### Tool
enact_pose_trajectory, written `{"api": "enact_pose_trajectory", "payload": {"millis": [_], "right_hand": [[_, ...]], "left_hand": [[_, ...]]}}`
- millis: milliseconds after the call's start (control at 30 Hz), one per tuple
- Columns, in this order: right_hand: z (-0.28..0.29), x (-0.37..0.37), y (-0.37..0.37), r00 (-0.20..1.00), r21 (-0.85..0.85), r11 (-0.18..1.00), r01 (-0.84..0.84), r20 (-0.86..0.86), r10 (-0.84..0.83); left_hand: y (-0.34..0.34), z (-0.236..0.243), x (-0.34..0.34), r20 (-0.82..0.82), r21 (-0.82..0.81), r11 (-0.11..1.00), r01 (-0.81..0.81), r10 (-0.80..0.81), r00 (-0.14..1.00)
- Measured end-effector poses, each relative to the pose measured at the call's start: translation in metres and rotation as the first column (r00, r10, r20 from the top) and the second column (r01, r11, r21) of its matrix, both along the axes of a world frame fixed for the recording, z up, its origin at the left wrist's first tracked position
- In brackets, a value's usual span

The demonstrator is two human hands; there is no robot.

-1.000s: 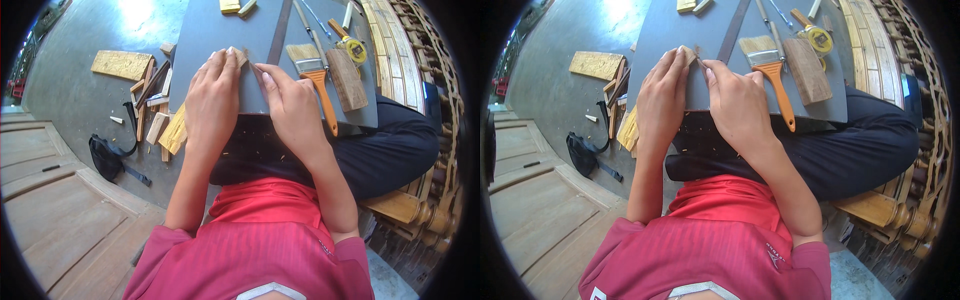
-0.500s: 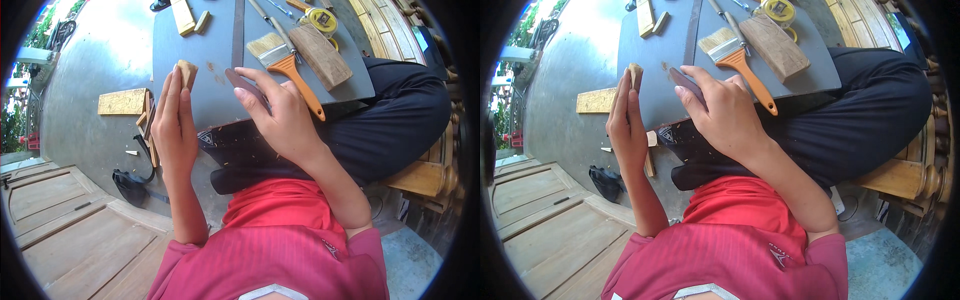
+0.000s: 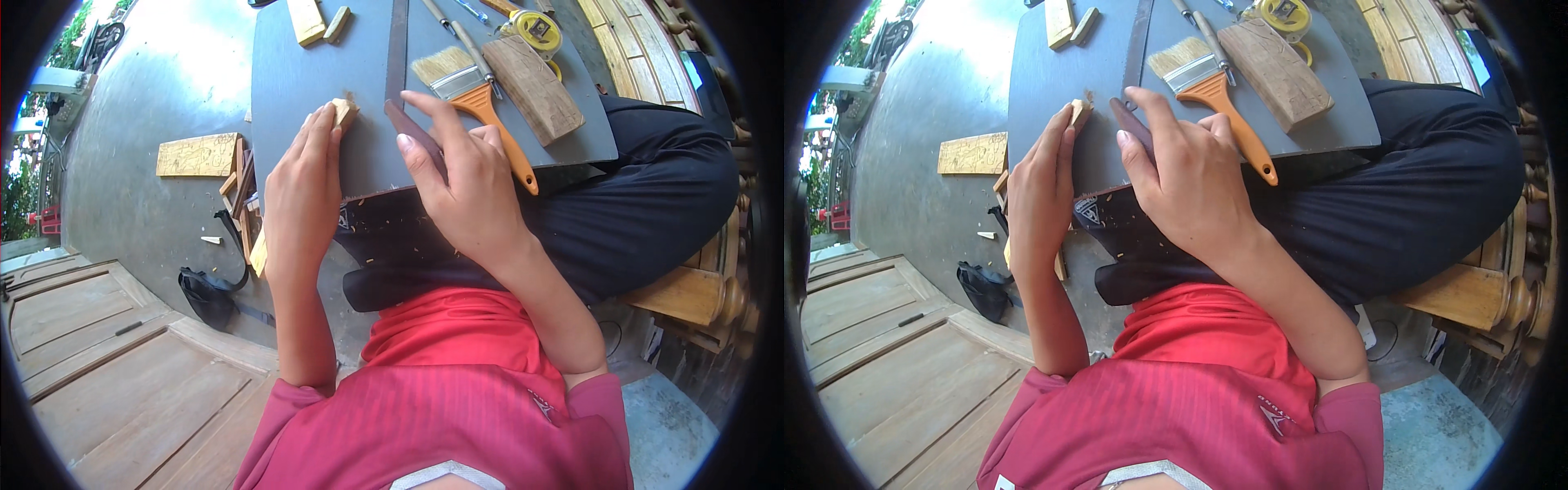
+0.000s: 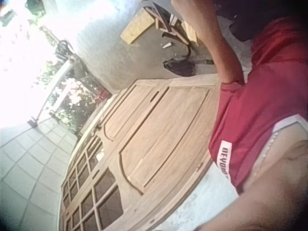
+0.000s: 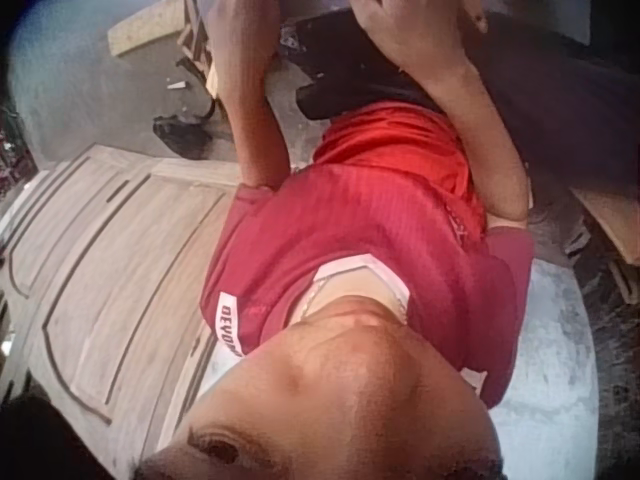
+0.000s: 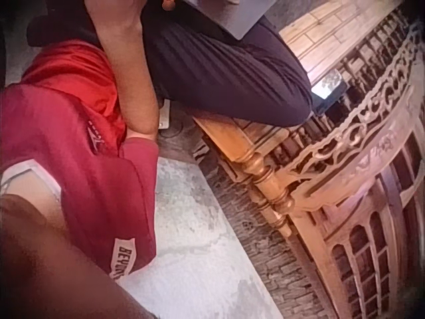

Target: Sand and clean a small wooden component for furniture.

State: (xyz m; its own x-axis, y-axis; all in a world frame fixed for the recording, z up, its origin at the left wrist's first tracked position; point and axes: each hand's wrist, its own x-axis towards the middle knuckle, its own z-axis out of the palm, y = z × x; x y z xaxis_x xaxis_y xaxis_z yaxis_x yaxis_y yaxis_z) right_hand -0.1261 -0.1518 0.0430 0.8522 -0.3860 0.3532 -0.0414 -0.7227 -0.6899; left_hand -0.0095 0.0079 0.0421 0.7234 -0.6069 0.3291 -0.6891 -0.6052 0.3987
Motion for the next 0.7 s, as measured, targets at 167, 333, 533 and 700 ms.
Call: {"api": "enact_pose_trajectory", "payload": {"millis": [167,333,533,700], "right_hand": [[-0.001,0.001,-0.001,0.998,-0.051,0.999,-0.006,-0.058,0.003],[-0.002,0.011,0.003,0.998,-0.118,0.993,-0.027,-0.067,0.019],[0.003,0.038,0.006,0.998,-0.195,0.980,-0.044,-0.054,0.034],[-0.007,0.062,0.002,0.999,-0.272,0.961,-0.042,-0.005,0.042]], "left_hand": [[0.001,0.004,0.003,0.042,0.021,1.000,-0.018,0.017,0.999],[0.004,0.003,0.009,0.030,0.036,0.999,-0.010,0.009,1.000],[0.003,0.008,0.020,0.062,0.039,0.999,0.038,-0.041,0.997],[0.003,0.000,0.024,0.229,0.064,0.991,0.113,-0.125,0.965]]}}
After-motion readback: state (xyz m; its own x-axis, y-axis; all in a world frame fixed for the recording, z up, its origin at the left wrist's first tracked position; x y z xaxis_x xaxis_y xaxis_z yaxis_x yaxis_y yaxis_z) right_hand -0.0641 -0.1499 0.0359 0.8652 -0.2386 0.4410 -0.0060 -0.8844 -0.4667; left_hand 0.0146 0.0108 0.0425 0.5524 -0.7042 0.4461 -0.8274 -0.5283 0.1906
